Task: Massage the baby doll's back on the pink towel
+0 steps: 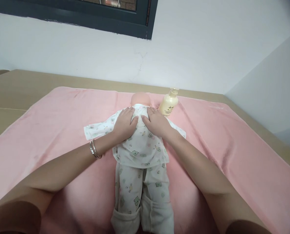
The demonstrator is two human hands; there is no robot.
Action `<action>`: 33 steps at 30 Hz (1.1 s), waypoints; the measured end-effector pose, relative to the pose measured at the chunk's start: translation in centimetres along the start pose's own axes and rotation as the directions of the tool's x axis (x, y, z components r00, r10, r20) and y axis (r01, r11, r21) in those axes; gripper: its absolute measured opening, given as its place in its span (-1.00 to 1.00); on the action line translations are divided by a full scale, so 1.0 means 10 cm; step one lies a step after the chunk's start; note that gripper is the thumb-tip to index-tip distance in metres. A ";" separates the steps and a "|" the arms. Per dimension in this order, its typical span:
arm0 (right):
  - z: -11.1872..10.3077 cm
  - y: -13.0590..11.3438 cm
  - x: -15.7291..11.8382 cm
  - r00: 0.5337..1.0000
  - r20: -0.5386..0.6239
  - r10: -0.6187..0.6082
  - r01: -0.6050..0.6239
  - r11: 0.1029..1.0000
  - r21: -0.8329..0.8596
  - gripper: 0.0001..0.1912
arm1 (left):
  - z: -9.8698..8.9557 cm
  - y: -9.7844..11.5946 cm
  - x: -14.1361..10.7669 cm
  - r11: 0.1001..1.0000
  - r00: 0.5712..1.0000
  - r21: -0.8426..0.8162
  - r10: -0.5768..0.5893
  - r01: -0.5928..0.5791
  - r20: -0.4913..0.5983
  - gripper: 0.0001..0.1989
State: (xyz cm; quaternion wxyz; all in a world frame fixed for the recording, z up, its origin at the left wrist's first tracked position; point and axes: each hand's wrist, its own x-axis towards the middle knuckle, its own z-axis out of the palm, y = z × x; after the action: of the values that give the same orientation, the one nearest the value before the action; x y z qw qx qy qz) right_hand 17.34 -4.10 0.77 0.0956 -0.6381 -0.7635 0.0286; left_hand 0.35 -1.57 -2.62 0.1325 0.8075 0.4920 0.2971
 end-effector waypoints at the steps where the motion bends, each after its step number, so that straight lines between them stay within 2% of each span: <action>1: 0.02 0.02 0.02 1.000 -0.006 0.002 -0.002 1.000 0.011 -0.29 | 0.00 0.00 0.00 1.000 1.000 0.002 -0.003 0.003 0.002 -0.42; 13: 0.06 0.02 0.02 0.999 -0.054 -0.003 0.004 1.000 0.009 -0.29 | -0.02 0.01 0.00 1.000 1.000 -0.002 -0.014 0.014 0.001 -0.42; 19: 0.08 0.00 0.01 0.999 -0.042 0.004 -0.004 1.000 0.017 -0.29 | -0.01 -0.01 0.02 1.000 1.000 -0.007 -0.010 0.010 -0.001 -0.42; 24: -0.05 0.06 0.02 1.000 0.017 -0.007 0.005 0.997 0.075 -0.32 | -0.06 0.13 -0.03 0.999 0.998 0.015 -0.048 0.048 0.031 -0.42; 27: -0.14 0.10 0.03 0.996 0.074 -0.049 0.039 0.991 0.132 -0.38 | -0.11 0.27 -0.13 1.000 0.998 0.026 0.003 -0.004 0.062 -0.44; 29: -0.16 0.08 0.02 0.996 0.080 -0.041 0.033 0.994 0.105 -0.38 | -0.13 0.32 -0.18 0.999 0.996 0.024 0.028 -0.030 0.080 -0.44; 33: -0.12 -0.10 -0.11 0.999 0.042 0.000 0.004 0.996 -0.093 -0.34 | -0.16 0.29 -0.12 1.000 0.991 0.002 -0.008 0.008 0.130 -0.41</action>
State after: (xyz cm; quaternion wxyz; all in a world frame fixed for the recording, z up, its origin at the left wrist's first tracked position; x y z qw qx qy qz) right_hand 16.79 -5.43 1.94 0.0496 -0.6402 -0.7666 0.0062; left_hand 1.00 -4.16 -0.33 0.1646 0.8234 0.4858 0.2428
